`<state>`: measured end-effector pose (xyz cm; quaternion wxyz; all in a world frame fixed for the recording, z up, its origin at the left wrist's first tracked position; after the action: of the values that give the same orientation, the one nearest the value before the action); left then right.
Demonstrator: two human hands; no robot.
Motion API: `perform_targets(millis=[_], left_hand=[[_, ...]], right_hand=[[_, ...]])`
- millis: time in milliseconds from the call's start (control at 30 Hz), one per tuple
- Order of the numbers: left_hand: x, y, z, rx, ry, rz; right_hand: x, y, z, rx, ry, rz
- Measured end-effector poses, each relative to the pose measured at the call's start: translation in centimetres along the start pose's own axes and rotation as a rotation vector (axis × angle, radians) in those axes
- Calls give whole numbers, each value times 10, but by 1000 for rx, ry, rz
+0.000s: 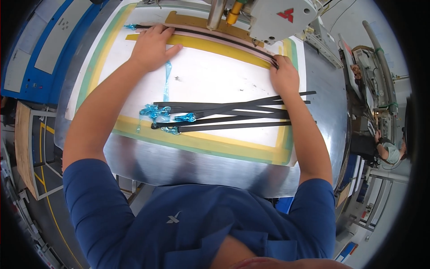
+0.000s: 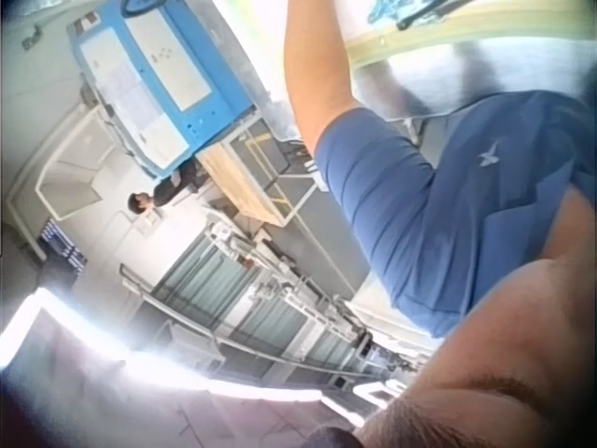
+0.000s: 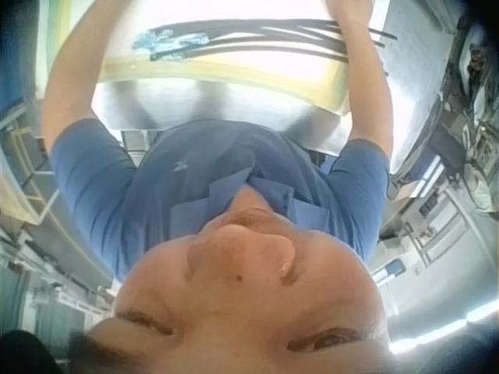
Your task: Use a sewing machine to attach or process leather straps.
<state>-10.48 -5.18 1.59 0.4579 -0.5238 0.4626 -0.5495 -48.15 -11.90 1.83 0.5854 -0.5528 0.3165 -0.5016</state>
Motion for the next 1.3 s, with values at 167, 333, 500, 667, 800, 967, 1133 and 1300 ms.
perform_targets(millis=[167,333,500,667,800,967,1133,1300], left_hand=[[-4,3,9,39,-34,-79],[-3,5,17,-35,-67,-44],[2,9,17,-119,-15,-48],[-4,11,61,-22,127,-35],[0,23,100,-84,223,-50],[7,37,101,-177,355,2],[4,41,98,-158,443,5],[1,40,105,-193,502,42]], right_hand=[[2,-2,5,15,-39,6],[4,4,7,-26,-31,35],[7,-4,-16,116,7,42],[-69,-20,117,311,-487,573],[-108,2,156,221,-443,547],[-93,24,162,213,-422,451],[-61,37,208,295,-452,511],[12,40,261,512,-348,422]])
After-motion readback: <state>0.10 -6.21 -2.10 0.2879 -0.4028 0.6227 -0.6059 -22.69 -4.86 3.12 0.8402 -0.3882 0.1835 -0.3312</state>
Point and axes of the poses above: each hand's wrist, its own x-axis towards the middle knuckle, its own y-axis out of the palm, z = x × y, the point moved 8 cm from there along x, towards the middle knuckle, and after that the axes turned 9 degrees about z, right-handed, at the moved point
